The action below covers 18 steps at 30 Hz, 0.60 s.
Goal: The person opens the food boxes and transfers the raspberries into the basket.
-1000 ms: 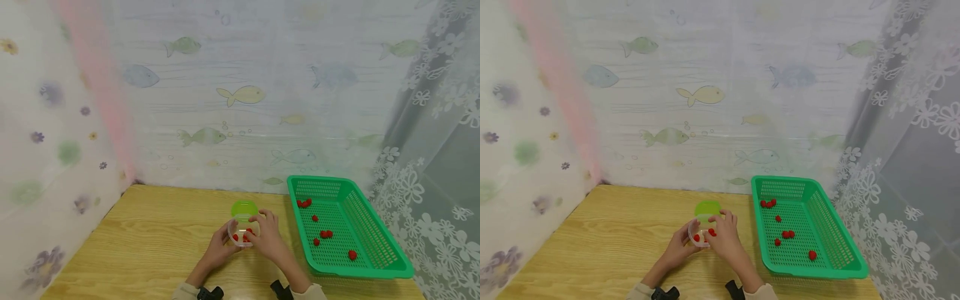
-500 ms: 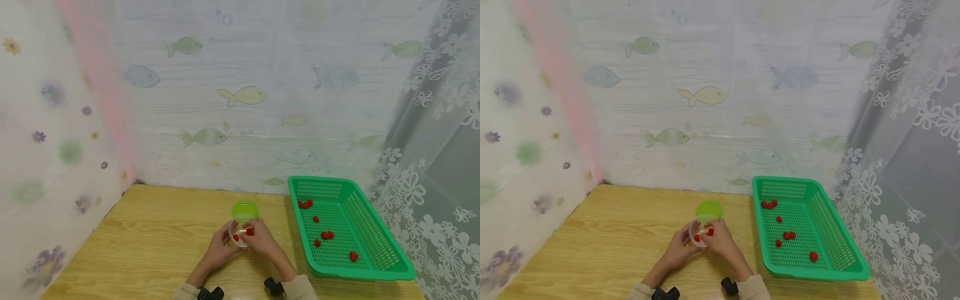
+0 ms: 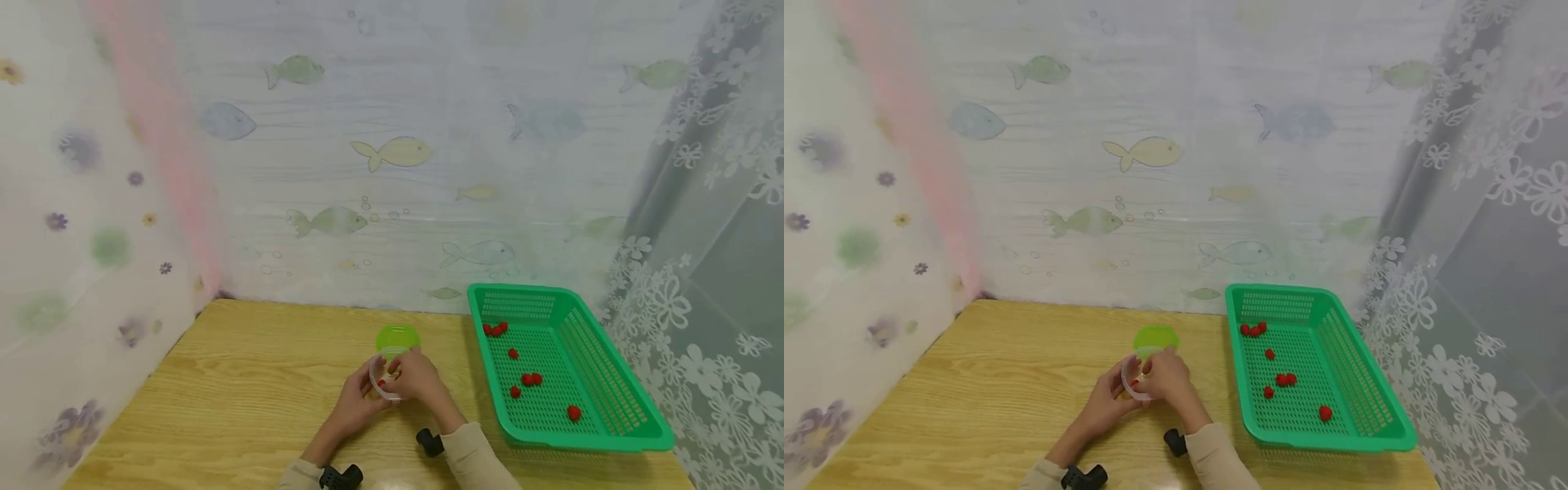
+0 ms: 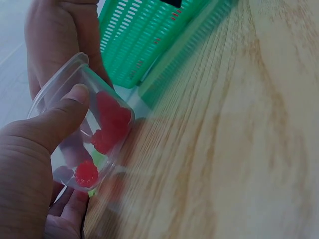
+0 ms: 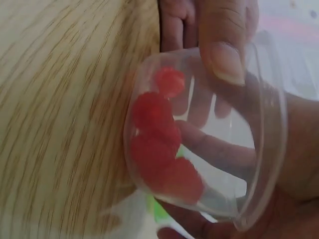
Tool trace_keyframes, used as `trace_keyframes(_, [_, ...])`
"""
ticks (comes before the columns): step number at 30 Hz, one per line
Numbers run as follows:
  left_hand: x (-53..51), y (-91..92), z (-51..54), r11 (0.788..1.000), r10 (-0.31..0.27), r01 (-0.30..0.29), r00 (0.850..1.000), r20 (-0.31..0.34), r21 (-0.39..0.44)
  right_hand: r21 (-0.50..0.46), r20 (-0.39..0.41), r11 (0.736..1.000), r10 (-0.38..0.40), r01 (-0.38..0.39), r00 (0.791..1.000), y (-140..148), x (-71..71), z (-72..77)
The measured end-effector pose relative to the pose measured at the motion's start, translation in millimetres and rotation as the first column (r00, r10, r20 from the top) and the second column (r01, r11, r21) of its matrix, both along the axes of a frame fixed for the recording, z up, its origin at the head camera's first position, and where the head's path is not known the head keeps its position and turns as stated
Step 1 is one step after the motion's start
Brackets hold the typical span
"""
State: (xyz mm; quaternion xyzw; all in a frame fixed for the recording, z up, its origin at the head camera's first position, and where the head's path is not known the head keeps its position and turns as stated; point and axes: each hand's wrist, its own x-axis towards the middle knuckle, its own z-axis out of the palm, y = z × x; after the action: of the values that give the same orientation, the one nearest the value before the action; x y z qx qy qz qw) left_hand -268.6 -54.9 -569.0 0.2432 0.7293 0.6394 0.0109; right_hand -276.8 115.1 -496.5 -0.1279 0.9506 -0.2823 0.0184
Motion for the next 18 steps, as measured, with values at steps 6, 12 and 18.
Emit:
trace_keyframes(6, [-0.7, -0.6, 0.6, 1.0, 0.019, -0.019, 1.0, 0.011, 0.0, 0.131, -0.037, 0.99, -0.045, 0.049, 0.998, -8, -6.9, -0.8])
trace_keyframes(12, [-1.5, 0.5, 0.0, 1.0, 0.009, -0.009, 1.0, 0.014, -0.009, 0.073, -0.001, 0.997, 0.025, -0.025, 1.0, -1, -9.7, -0.6])
trace_keyframes(18, [-1.2, 1.5, -1.8, 1.0, 0.005, -0.006, 0.999, 0.031, 0.003, 0.031, 0.04, 0.995, 0.088, -0.09, 0.995, 7, -9.2, 0.4])
